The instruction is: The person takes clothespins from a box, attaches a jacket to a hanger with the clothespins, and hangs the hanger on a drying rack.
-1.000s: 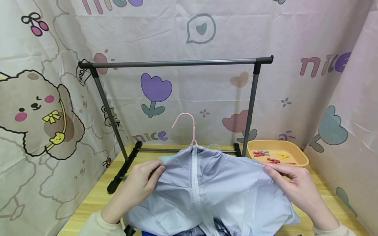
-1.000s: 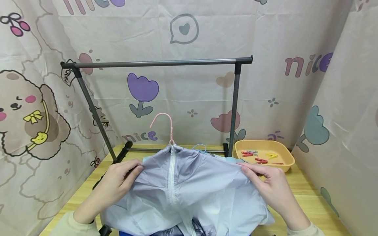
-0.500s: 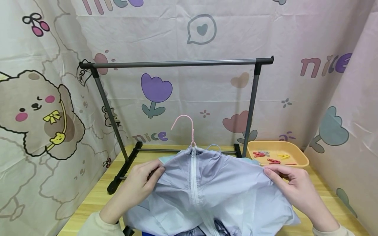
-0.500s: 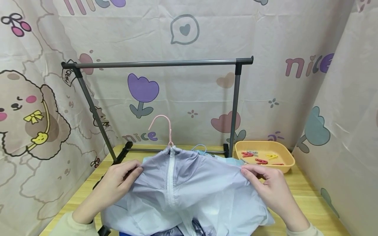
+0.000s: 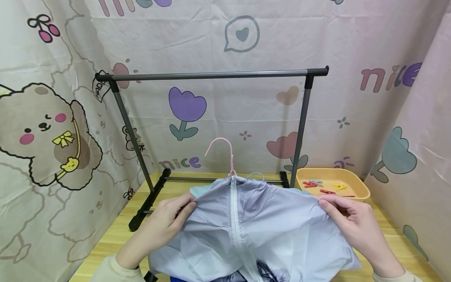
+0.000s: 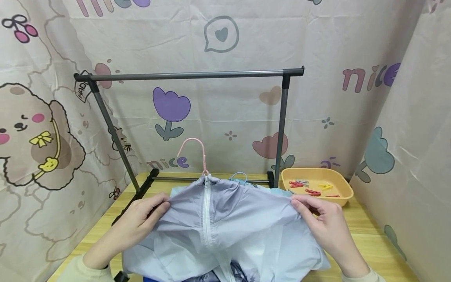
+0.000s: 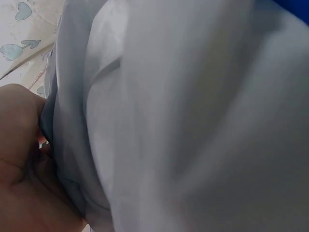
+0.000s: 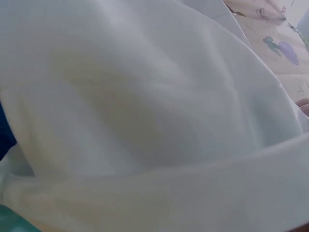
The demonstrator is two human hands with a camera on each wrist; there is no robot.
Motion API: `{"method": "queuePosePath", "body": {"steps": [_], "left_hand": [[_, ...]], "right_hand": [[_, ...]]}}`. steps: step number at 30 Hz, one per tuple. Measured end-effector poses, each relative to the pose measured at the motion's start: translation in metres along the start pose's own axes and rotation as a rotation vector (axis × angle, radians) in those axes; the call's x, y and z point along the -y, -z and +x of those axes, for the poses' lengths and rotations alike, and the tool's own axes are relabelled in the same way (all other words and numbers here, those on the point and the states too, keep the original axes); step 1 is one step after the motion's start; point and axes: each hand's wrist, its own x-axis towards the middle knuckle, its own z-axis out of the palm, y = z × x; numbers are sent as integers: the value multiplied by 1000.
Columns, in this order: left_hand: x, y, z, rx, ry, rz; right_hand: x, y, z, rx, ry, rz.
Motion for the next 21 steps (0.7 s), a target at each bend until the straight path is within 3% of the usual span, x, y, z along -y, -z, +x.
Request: {"method": "queuePosePath", "body": {"steps": [7, 13, 21], "left_hand": [[4, 1, -5, 1, -13, 4], [7, 0, -9, 12, -64, -4], [8, -2, -11, 13, -55, 4]], "right_hand": [[-5, 2, -1, 2, -40, -3], [-11, 4, -3, 65, -78, 17], [-18, 8, -1, 140, -53, 33]]}}
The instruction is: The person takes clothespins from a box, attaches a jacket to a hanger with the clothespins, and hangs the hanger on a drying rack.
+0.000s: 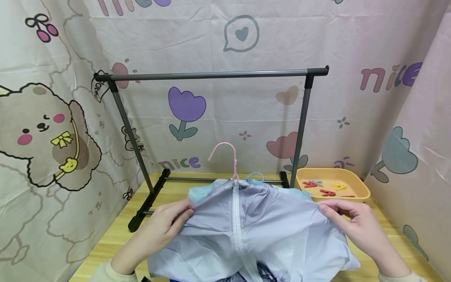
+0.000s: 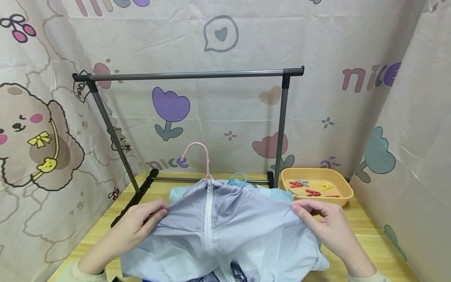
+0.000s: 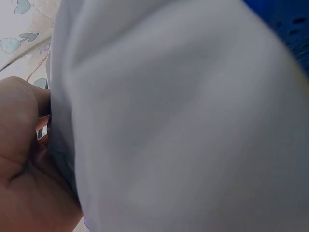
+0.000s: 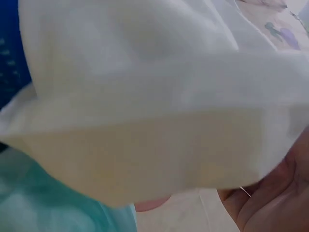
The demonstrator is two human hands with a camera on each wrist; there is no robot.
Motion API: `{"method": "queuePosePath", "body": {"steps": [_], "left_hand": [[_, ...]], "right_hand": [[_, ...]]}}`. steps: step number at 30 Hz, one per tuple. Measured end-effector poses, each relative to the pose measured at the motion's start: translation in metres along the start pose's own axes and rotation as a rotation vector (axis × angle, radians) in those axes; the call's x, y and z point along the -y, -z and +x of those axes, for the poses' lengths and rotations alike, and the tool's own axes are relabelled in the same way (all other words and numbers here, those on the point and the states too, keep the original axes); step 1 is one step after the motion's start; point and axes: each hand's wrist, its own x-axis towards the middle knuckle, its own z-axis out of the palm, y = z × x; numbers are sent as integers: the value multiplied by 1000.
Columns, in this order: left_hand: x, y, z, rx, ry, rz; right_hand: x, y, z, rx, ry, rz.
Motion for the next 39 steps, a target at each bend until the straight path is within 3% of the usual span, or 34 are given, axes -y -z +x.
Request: {"method": "queuePosePath", "body": {"steps": [9, 19, 31, 39], "left_hand": [[0, -1, -2, 6, 1, 0], [-1, -1, -3, 36, -11, -26], [-1, -2, -5, 42, -5, -10], [0, -3, -6, 68, 24, -29]], "right_hand": [[-20, 11, 21, 7, 45, 48], [-56, 21, 40, 62, -103, -79], [-103, 8, 66, 198, -185, -261], [-133, -1, 74, 279, -235, -296]]}}
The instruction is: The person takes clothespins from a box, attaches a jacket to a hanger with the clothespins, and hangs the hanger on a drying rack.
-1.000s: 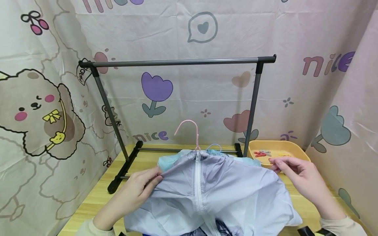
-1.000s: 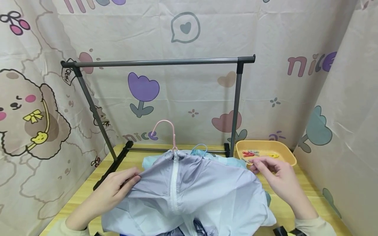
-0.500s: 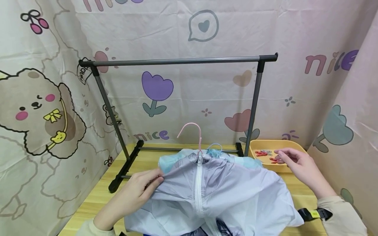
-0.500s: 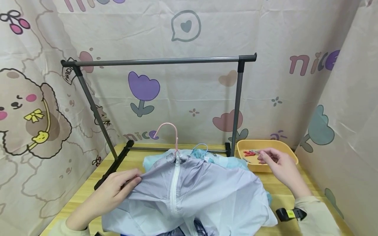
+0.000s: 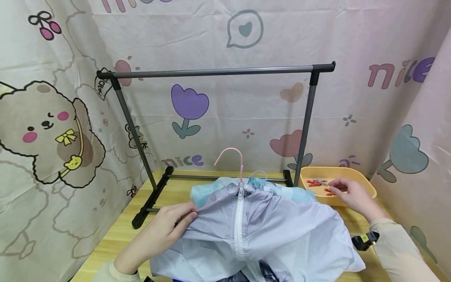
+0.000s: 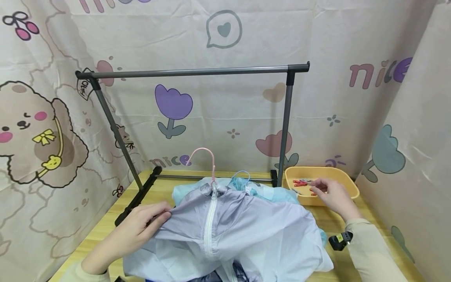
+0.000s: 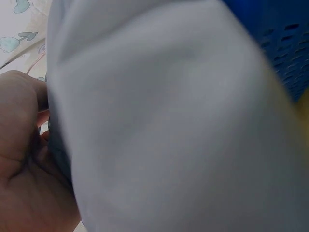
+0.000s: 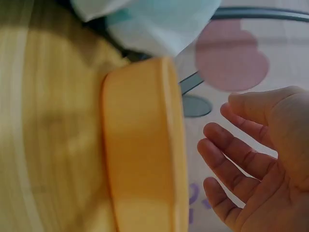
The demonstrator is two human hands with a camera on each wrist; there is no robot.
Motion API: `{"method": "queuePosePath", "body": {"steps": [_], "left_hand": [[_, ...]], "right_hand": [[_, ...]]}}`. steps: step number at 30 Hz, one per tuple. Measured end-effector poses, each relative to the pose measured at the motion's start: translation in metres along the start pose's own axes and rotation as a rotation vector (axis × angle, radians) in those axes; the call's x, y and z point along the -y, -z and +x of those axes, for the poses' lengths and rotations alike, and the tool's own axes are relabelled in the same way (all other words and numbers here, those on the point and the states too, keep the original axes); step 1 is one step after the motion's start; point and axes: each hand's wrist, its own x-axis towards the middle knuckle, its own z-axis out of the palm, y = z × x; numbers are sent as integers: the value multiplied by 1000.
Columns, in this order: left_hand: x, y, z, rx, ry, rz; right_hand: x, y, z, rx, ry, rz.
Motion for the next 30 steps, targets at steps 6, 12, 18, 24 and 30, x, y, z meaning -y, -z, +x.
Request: {"method": "queuePosePath", "body": {"steps": [6, 12, 18, 24, 30], "left_hand": [[0, -1, 0, -1, -1, -7], [1, -2, 1, 2, 1, -11], [2, -2, 1, 1, -2, -20], [3, -3, 1, 1, -2, -22], [4, -3, 1, 3, 1, -20]], "right_hand": [[-19, -10, 3, 63, 1, -12], [-26, -16, 0, 81, 11, -41], [-27, -18, -3, 59, 30, -61], [-27, -18, -7, 55, 57, -91], [-23, -18, -14, 60, 85, -129]]}}
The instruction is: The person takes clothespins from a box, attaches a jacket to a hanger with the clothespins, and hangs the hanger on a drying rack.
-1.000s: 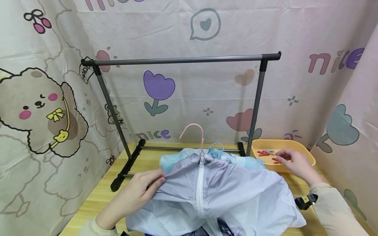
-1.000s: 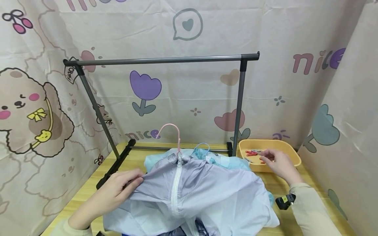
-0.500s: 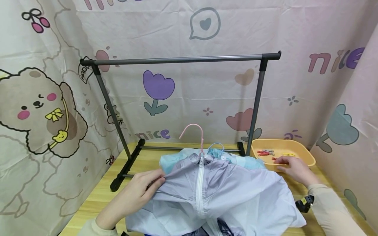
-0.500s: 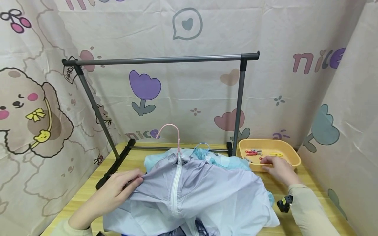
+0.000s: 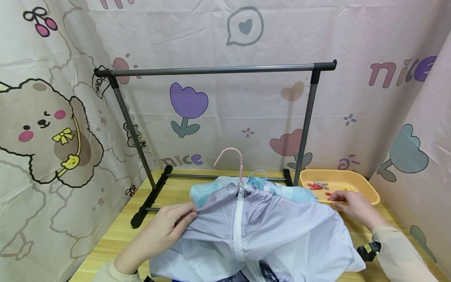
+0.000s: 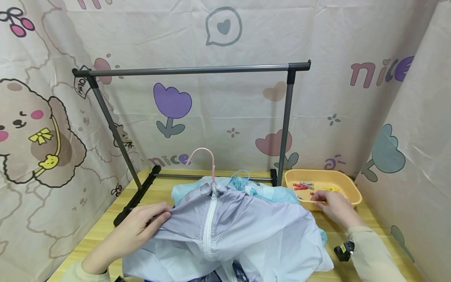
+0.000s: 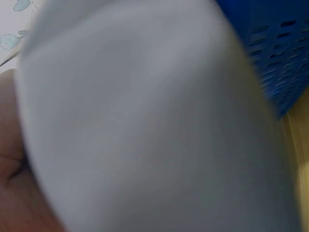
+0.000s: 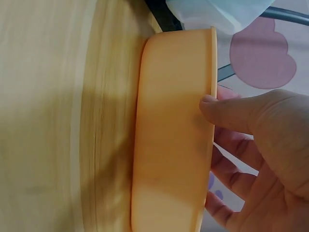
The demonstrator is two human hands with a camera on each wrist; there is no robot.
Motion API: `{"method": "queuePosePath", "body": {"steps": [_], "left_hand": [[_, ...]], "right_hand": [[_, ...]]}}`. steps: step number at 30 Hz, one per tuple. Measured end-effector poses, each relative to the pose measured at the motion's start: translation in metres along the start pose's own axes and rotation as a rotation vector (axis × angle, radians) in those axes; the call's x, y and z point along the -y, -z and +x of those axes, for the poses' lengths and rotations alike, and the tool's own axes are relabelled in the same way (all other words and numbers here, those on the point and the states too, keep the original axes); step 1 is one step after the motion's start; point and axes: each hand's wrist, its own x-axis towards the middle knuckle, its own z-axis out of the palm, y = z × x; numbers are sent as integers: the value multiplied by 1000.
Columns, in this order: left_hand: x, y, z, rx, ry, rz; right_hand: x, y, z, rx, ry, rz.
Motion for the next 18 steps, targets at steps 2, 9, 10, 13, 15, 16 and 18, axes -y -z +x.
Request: {"method": "queuePosePath", "body": {"steps": [2, 9, 10, 13, 15, 16, 18], "left_hand": [[0, 1, 0, 1, 2, 2], [-1, 7, -2, -21, 13, 42], [-1, 7, -2, -26, 7, 48], [1, 9, -1, -36, -7, 67], [3, 11, -2, -41, -16, 76], [4, 12, -2, -45, -20, 80], [6, 14, -4, -48, -25, 85]], "right_hand": [[3, 0, -2, 1, 7, -22], [14, 4, -10, 15, 31, -66], [15, 5, -11, 20, 33, -67], [17, 9, -13, 47, 31, -41], [18, 13, -13, 64, 18, -10], [19, 16, -12, 66, 13, 4], [19, 22, -10, 67, -5, 23]]}}
